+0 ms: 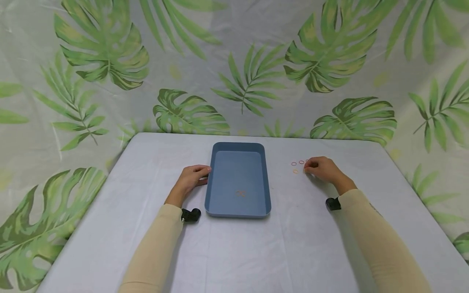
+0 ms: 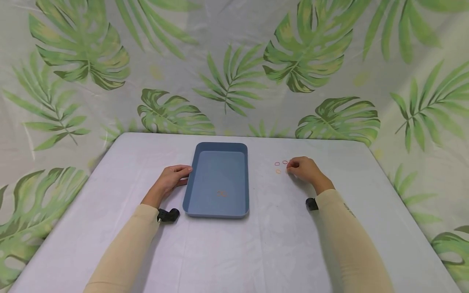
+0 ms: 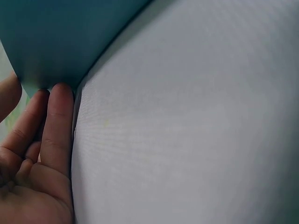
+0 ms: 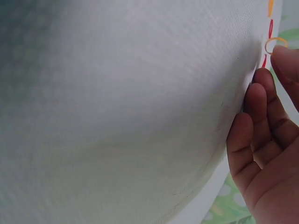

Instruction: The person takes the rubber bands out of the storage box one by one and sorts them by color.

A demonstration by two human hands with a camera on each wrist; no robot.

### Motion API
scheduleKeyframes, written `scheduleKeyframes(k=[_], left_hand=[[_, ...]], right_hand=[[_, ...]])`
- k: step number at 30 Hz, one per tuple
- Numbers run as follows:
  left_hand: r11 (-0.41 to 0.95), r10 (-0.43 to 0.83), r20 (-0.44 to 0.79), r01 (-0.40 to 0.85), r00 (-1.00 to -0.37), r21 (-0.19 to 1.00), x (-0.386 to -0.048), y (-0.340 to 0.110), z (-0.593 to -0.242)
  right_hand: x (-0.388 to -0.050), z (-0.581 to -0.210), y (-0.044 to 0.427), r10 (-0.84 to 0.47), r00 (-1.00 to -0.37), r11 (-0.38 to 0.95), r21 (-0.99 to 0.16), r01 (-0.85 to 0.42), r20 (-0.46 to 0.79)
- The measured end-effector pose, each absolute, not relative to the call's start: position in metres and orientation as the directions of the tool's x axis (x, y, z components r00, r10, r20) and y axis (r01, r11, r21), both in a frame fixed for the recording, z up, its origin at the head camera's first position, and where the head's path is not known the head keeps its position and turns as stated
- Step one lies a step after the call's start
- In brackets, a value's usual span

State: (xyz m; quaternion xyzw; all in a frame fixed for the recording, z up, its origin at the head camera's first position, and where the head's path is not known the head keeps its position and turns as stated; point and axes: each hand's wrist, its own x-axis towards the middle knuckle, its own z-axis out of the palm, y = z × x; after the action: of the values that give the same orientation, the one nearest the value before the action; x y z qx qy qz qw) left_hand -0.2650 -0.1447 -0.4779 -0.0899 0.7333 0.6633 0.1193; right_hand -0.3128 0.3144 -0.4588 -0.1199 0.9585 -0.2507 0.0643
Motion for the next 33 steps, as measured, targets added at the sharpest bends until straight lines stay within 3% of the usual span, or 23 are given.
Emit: scheduleKeyframes(k=[7,15,25,33], left_hand=[[0.087,0.028,-0.299,-0.295,-0.954,0.951,-0.265,-0.144,-0.479],[0.084,0.016,-0.298,-0.296,-0.954,0.952,-0.265,-0.143,-0.477],[0.086,0.020,-0.293,-0.291,-0.956,0.953,-0.263,-0.144,-0.477],[0.086,0.019,-0.294,-0.292,-0.956,0.953,-0.264,-0.144,-0.478]], right_hand=[[-0.312,-0.453,0.312,-0.255,-0.966,0.825,-0.531,-0.191,-0.049],[-0.310,-0.427,0.287,-0.347,-0.937,0.760,-0.572,-0.308,0.043],[-0.292,-0.403,0.235,-0.509,-0.849,0.660,-0.570,-0.490,0.141],[-0.275,-0.394,0.195,-0.645,-0.736,0.548,-0.545,-0.634,0.208]])
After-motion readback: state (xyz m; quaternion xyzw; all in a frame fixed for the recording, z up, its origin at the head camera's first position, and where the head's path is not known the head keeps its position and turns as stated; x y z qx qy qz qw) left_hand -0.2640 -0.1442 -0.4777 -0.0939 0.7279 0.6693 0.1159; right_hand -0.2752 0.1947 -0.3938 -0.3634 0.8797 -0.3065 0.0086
